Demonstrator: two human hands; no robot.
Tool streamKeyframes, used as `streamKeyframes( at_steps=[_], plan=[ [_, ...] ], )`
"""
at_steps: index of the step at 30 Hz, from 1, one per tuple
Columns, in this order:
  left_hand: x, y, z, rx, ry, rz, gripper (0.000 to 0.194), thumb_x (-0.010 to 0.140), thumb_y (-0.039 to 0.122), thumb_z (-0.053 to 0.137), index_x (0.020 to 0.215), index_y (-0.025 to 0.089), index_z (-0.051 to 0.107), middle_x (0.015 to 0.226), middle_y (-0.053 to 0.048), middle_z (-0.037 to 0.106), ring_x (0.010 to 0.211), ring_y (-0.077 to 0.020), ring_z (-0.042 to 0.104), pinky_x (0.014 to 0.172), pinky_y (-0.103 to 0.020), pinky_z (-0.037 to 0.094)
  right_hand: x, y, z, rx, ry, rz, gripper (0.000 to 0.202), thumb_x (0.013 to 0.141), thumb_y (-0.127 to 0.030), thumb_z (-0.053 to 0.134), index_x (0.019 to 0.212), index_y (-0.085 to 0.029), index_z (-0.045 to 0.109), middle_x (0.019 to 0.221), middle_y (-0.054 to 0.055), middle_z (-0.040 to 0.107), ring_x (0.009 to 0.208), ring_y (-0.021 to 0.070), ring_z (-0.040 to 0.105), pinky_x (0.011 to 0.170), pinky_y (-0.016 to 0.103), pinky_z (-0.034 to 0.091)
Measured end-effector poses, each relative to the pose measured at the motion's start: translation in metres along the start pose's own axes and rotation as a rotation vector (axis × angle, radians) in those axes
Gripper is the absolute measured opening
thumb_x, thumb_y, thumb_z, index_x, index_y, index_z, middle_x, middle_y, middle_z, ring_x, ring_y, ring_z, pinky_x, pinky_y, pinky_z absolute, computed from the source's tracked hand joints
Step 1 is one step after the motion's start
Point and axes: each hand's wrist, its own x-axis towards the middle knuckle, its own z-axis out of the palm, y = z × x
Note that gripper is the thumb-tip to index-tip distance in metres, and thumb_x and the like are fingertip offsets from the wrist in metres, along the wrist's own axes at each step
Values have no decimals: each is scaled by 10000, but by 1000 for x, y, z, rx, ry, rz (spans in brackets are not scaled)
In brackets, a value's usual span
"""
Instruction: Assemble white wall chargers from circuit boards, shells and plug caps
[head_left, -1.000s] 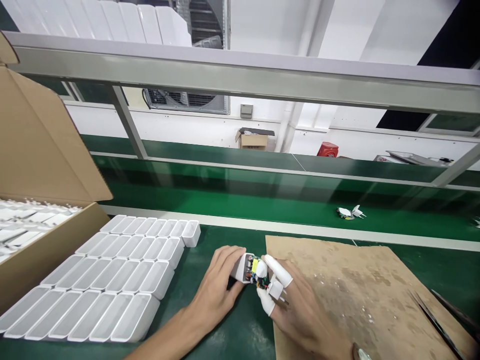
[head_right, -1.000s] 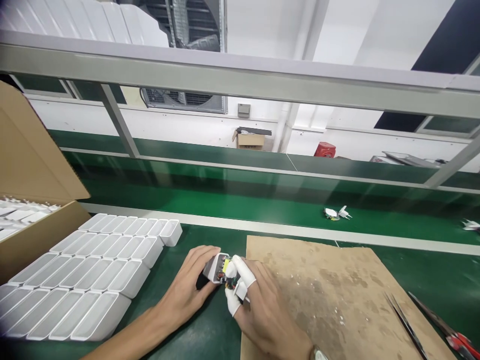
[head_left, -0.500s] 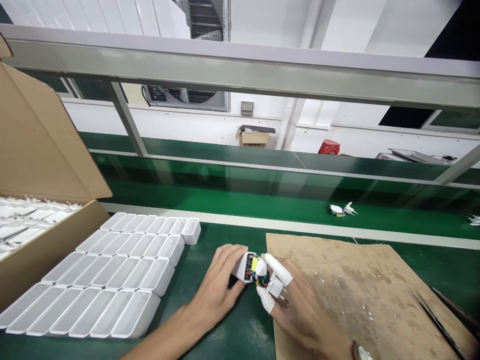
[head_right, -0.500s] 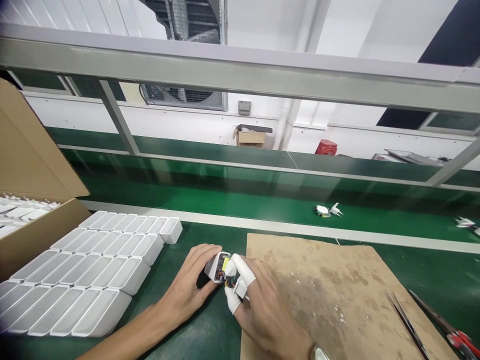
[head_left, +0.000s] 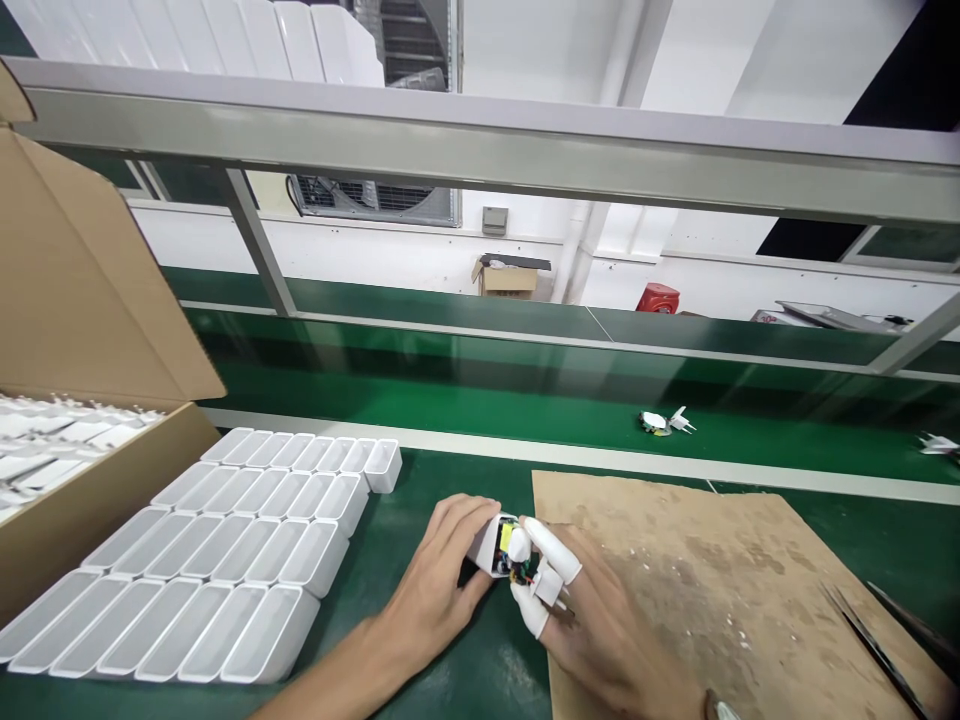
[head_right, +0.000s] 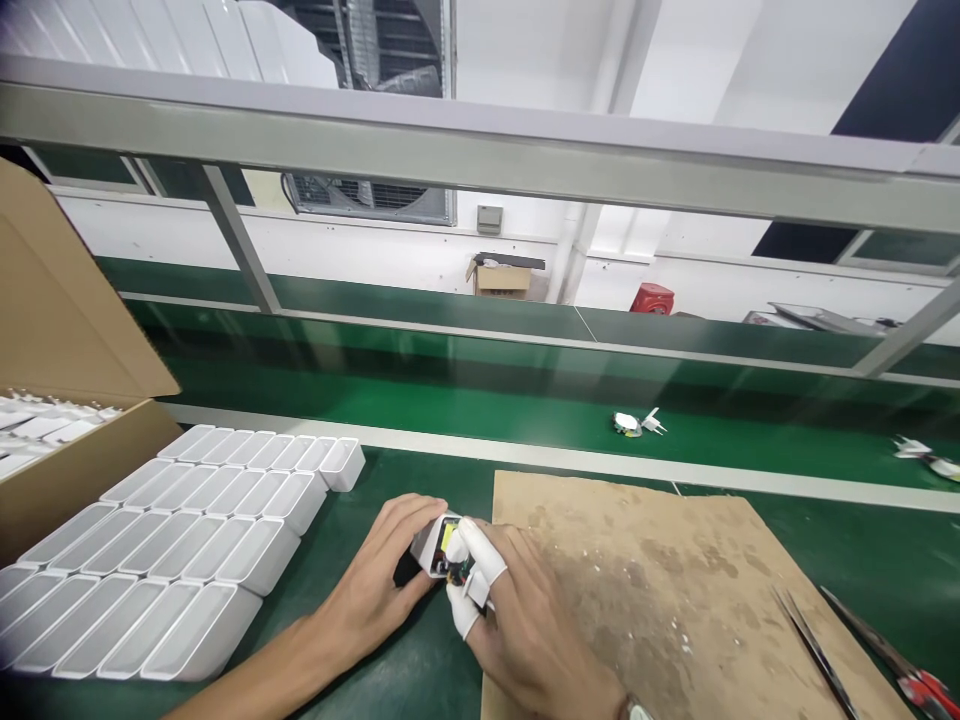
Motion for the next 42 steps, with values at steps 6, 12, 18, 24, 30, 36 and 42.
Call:
streamKeyframes(
  at_steps=[6, 12, 18, 24, 30, 36, 42],
  plan=[
    [0, 2, 0, -3, 0, 9, 567, 973, 62, 628, 1471, 247, 429, 1417, -110, 562, 1342, -281, 466, 1161, -479, 453, -3, 2, 5, -2, 1, 13, 616, 957, -91, 559, 1542, -171, 383, 1284, 149, 678, 1134, 279, 666, 904, 414, 636],
    [0, 1, -1, -7, -14, -4, 575, 981, 90, 644, 1480, 258, 412, 1421, -105, 554, 1342, -276, 456, 1164, -481, 445, -4, 3, 4, 7, -7, 22, 644, 962, -93, 560, 1564, -204, 358, 1283, 140, 679, 1122, 284, 668, 885, 428, 638],
    [-1, 1, 1, -21, -24, -19, 583, 991, 101, 631, 1495, 285, 401, 1428, -98, 537, 1362, -276, 447, 1176, -476, 437, -1, 2, 3, 32, -17, 29, 645, 967, -103, 579, 1567, -185, 356, 1275, 160, 678, 1114, 284, 668, 885, 433, 642],
    [-2, 10, -3, -175, -158, -158, 612, 970, 149, 626, 1509, 324, 393, 1419, -99, 484, 1293, -255, 555, 1112, -410, 507, -5, 8, 6, 140, -39, 51, 682, 974, -261, 693, 1573, -239, 367, 1328, 147, 652, 1214, 297, 633, 966, 468, 627],
    [1, 9, -10, -359, -249, -391, 502, 1044, 317, 542, 1525, 304, 397, 1455, -93, 593, 1352, -277, 558, 1185, -481, 425, -9, 18, 3, 306, -84, 341, 420, 1073, -248, 426, 1477, -336, 500, 1477, 78, 593, 1359, 230, 584, 1137, 449, 541],
    [8, 15, -16, -491, -167, -389, 360, 1108, 428, 395, 1375, 254, 563, 1335, -72, 686, 1143, -236, 663, 1032, -387, 513, -9, 18, 16, 309, -135, 210, 449, 1016, -226, 561, 1461, -278, 537, 1474, 119, 606, 1353, 265, 598, 1145, 452, 534],
    [5, 22, -19, -465, -87, -347, 325, 1098, 472, 425, 1238, 259, 627, 1154, -45, 737, 1022, -240, 704, 922, -377, 562, -15, 17, 31, 157, -13, 83, 402, 992, -164, 593, 1387, -243, 602, 1292, 127, 716, 1156, 270, 721, 984, 406, 642]
  ],
)
